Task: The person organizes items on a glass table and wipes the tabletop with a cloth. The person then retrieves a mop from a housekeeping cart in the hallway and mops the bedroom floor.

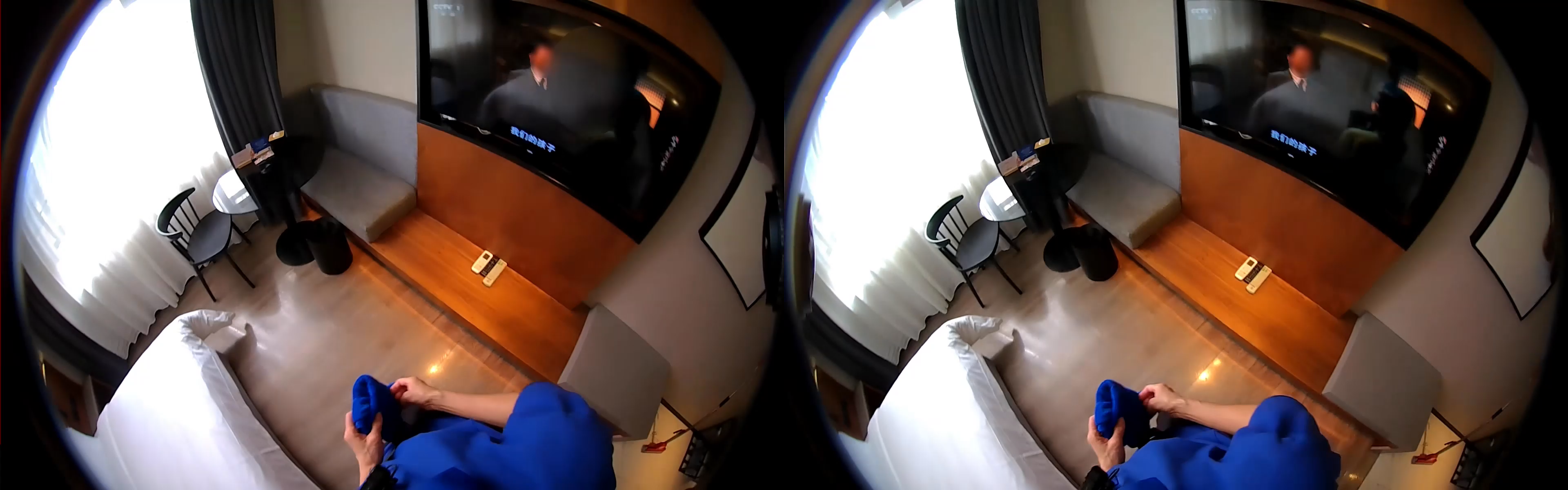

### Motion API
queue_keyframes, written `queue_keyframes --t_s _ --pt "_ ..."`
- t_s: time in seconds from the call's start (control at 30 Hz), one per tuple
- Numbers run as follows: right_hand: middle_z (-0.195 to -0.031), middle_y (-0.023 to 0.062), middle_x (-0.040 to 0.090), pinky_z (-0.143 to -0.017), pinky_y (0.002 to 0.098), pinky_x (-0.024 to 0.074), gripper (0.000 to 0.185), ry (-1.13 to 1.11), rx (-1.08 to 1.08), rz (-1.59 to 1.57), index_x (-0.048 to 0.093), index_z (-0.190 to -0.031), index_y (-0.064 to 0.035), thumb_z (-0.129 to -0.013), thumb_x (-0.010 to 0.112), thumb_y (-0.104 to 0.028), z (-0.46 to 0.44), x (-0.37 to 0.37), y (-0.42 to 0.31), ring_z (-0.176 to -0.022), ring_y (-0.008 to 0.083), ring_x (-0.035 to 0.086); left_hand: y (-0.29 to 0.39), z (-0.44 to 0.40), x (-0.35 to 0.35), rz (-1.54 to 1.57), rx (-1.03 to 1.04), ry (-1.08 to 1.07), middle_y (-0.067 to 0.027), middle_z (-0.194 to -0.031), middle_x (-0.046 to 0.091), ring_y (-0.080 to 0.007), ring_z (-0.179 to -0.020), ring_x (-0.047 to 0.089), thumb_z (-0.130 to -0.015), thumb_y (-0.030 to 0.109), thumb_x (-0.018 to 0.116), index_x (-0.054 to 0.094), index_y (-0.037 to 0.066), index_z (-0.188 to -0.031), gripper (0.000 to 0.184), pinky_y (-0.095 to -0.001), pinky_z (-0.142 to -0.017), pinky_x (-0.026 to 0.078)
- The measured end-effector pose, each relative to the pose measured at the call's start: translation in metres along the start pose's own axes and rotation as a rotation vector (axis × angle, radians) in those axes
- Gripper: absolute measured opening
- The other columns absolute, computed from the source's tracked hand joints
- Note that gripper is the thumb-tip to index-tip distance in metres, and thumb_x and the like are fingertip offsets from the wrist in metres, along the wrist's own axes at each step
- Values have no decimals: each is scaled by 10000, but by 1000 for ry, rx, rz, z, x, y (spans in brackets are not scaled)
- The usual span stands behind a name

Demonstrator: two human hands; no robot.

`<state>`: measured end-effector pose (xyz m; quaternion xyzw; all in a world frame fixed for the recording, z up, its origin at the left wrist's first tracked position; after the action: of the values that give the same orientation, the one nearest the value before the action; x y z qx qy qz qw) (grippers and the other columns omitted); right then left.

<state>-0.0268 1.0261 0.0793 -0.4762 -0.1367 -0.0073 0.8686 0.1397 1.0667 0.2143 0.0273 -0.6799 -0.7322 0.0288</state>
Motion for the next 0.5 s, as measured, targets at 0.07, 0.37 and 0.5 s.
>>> queue_keyframes --t_s 0.07,0.37,0.5 --pt "-886 52 617 -616 239 476 288 -34 40 69 574 -1023 -17 -737 582 21 -43 25 -52 -766 124 583 17 -51 -24 -57 5 43 -1 -800 558 -87 -724 499 -777 78 676 547 35 -946 217 -222 -681 425" --pt "-1325 93 452 -922 603 336 654 -341 358 -425 465 -1292 -186 -815 391 -629 -281 108 -117 -1212 343 392 4 -296 -88 24 32 -156 -102 -965 625 -187 -865 598 -722 10 701 581 26 -1030 331 -316 -800 469" --pt "-1273 99 492 -973 510 334 514 -350 347 -851 500 -1225 -109 -898 374 -485 -311 161 -233 -1178 293 427 21 -417 -135 -120 277 -298 -81 -966 619 -172 -885 581 -730 10 699 589 32 -1034 324 -314 -819 454"
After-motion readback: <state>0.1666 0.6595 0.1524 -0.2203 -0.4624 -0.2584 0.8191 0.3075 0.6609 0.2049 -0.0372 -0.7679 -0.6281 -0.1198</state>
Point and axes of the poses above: each hand's wrist, its own z-axis away from the middle knuckle, its own x-axis out of the palm, y = z × x, the point moved 3 cm from there along -z, towards the middle knuckle
